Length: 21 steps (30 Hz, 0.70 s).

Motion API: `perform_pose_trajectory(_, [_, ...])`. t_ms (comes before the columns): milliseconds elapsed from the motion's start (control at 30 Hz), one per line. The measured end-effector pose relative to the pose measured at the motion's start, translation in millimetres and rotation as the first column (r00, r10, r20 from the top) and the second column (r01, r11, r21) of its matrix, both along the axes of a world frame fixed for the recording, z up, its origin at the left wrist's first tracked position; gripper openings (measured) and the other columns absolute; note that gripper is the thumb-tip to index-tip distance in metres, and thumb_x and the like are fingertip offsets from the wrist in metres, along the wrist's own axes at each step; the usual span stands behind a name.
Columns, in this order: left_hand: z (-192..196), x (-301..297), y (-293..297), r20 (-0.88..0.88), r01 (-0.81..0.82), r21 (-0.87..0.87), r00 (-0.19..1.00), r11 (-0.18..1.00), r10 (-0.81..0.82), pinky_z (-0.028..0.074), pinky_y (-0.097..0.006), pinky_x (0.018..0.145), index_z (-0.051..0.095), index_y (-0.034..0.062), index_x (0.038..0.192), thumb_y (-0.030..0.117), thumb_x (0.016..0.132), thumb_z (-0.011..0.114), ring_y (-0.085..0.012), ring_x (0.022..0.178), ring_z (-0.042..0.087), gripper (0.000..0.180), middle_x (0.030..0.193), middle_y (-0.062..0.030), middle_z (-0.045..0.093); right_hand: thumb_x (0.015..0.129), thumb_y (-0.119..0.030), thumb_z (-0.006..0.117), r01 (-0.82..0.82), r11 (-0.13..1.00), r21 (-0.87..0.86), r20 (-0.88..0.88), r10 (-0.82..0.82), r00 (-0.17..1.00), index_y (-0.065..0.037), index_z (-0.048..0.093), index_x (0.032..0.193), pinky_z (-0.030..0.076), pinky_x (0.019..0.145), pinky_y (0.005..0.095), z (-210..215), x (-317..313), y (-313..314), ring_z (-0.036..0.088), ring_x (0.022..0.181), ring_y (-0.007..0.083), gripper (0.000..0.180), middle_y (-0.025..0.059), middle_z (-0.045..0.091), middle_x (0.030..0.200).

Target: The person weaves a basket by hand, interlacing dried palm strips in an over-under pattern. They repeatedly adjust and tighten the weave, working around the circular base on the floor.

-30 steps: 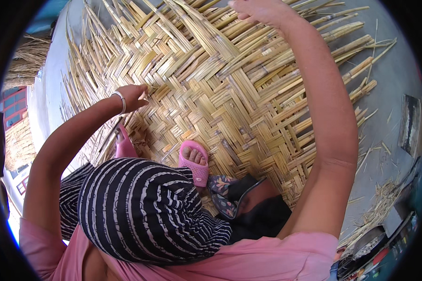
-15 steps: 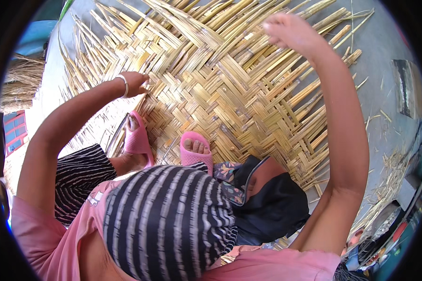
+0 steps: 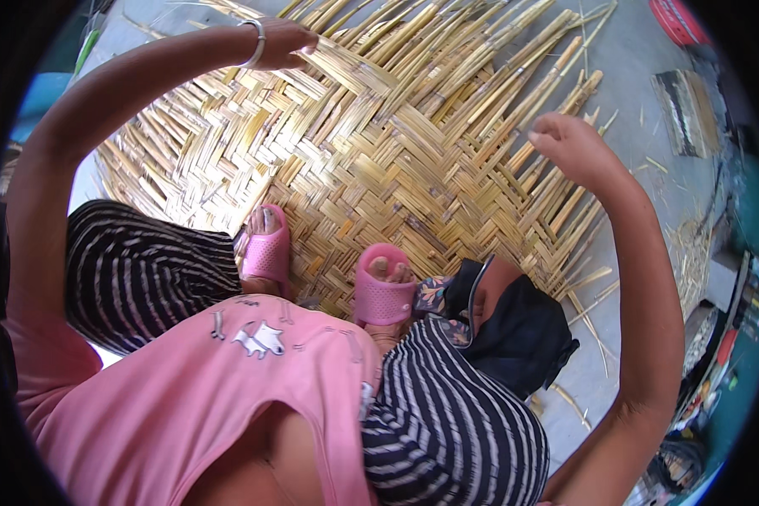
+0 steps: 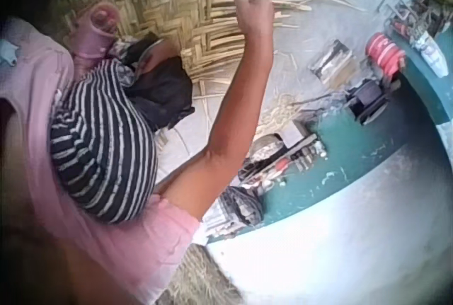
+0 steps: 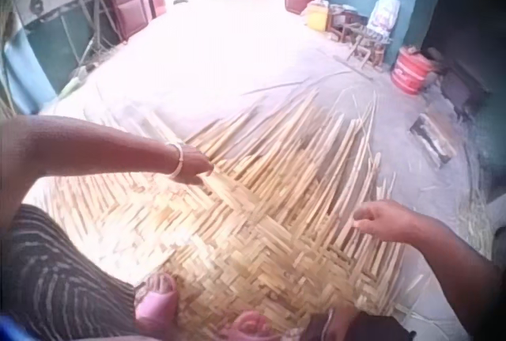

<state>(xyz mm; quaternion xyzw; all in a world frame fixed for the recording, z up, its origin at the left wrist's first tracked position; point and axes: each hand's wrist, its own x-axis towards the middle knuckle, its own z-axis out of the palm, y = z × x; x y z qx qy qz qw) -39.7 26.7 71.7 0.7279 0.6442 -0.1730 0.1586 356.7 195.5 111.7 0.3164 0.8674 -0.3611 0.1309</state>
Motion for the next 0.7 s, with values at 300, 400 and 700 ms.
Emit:
perform_pose_trajectory(300, [-59.0,19.7,29.8,-0.044,-0.003,-0.003,0.999,1.000,0.002,0.039,-0.041,0.091,0.043,0.0123,0.125,0.028,0.085,0.059,-0.0244,0.113,0.050,0.046,0.119,-0.0076,0.053,0.079,-0.017,0.060,-0.220,0.878,0.425,0.245,0.122,0.962,0.006,0.044,0.121,0.032,0.103,0.0376,-41.5,46.0,-74.2,0.041,0.120,0.0353,0.050,0.0247,0.045,0.126])
perform_pose_trajectory(400, [-67.1,16.9,36.3,-0.107,0.024,0.025,0.994,0.999,-0.021,0.039,-0.040,0.091,0.052,0.0128,0.118,0.033,0.085,0.056,-0.0242,0.110,0.051,0.039,0.114,-0.0076,0.056,0.077,-0.021,0.062,-0.212,0.863,0.458,0.259,0.099,0.961,0.005,0.040,0.125,0.029,0.105,0.0384,-90.3,56.4,-89.4,0.037,0.123,0.0344,0.059,0.0237,0.040,0.131])
perform_pose_trajectory(700, [-40.7,21.2,54.7,0.182,-0.130,0.043,0.976,0.991,0.120,0.046,-0.038,0.068,0.060,0.0095,0.077,0.032,0.077,0.065,-0.0261,0.075,0.061,0.023,0.076,-0.0100,0.063,0.077,-0.034,0.063,-0.150,0.821,0.550,0.163,0.070,0.984,0.004,0.032,0.132,0.023,0.107,0.0427,-116.3,64.9,-110.8,0.031,0.127,0.0361,0.074,0.0224,0.034,0.136])
